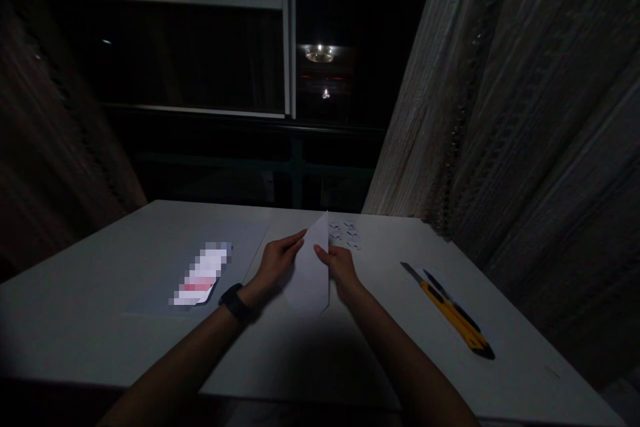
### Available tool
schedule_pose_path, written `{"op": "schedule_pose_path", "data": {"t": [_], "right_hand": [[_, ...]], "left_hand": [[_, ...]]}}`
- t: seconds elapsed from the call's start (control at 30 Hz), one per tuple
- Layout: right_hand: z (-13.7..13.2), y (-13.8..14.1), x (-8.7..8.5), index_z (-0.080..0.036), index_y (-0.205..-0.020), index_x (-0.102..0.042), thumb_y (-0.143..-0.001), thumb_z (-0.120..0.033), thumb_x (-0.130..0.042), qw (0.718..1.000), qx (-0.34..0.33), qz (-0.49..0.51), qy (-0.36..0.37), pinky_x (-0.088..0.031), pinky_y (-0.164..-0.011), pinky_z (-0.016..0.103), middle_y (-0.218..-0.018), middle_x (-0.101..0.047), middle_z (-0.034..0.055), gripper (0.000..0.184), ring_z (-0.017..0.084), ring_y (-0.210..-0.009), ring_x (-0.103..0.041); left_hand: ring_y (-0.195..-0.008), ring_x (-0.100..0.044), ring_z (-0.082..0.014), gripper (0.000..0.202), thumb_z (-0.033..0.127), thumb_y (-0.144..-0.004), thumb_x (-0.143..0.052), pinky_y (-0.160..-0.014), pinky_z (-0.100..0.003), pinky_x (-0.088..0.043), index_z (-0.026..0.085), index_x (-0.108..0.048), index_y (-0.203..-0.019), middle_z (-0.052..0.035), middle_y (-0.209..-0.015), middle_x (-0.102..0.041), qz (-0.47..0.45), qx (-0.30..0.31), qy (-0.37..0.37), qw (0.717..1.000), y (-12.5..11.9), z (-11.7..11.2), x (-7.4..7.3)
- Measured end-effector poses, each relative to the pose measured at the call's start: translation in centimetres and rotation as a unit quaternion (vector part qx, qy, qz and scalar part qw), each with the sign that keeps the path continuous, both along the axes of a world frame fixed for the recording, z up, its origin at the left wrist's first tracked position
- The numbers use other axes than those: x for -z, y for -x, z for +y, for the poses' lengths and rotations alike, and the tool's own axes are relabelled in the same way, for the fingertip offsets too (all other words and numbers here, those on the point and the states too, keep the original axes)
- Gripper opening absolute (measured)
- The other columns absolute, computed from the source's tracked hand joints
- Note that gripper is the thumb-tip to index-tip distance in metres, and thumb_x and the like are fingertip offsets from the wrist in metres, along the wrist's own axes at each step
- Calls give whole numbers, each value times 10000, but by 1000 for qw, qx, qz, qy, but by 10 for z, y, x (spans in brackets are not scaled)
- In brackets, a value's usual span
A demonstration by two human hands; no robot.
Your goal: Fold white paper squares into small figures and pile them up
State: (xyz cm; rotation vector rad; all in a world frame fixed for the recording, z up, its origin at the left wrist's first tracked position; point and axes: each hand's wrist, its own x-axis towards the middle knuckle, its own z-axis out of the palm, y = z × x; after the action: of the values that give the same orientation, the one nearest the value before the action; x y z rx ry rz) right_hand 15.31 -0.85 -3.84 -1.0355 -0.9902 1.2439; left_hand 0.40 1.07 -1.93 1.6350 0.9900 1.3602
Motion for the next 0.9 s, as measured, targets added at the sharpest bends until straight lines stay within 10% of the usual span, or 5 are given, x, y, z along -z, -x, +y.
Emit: {"op": "schedule_pose_path", "data": {"t": [0.43,0.9], "right_hand": [[-3,1,-8,-138,-500,-588,-546,-429,-703,996,91,-9,-17,-314,-362,234,-420,-518,-5,317,103,-370,-429],[7,-14,-8,-117,-560,-616,-482,-349,-748,995,103,-13,5,-419,-395,228,-472,-567,5,278,108,-410,-496]], "left_hand": [[-996,-568,-237,305,307,-748,-551,-899,-341,-396,220,-637,-1027,-36,-1043,-637,48,28,-20,998,3,9,8],[-959,-584,-211,323,279,-792,-473,-870,-325,-422,191,-609,-1073,-34,-1048,-636,129,72,-39,988,5,2,-3]]}}
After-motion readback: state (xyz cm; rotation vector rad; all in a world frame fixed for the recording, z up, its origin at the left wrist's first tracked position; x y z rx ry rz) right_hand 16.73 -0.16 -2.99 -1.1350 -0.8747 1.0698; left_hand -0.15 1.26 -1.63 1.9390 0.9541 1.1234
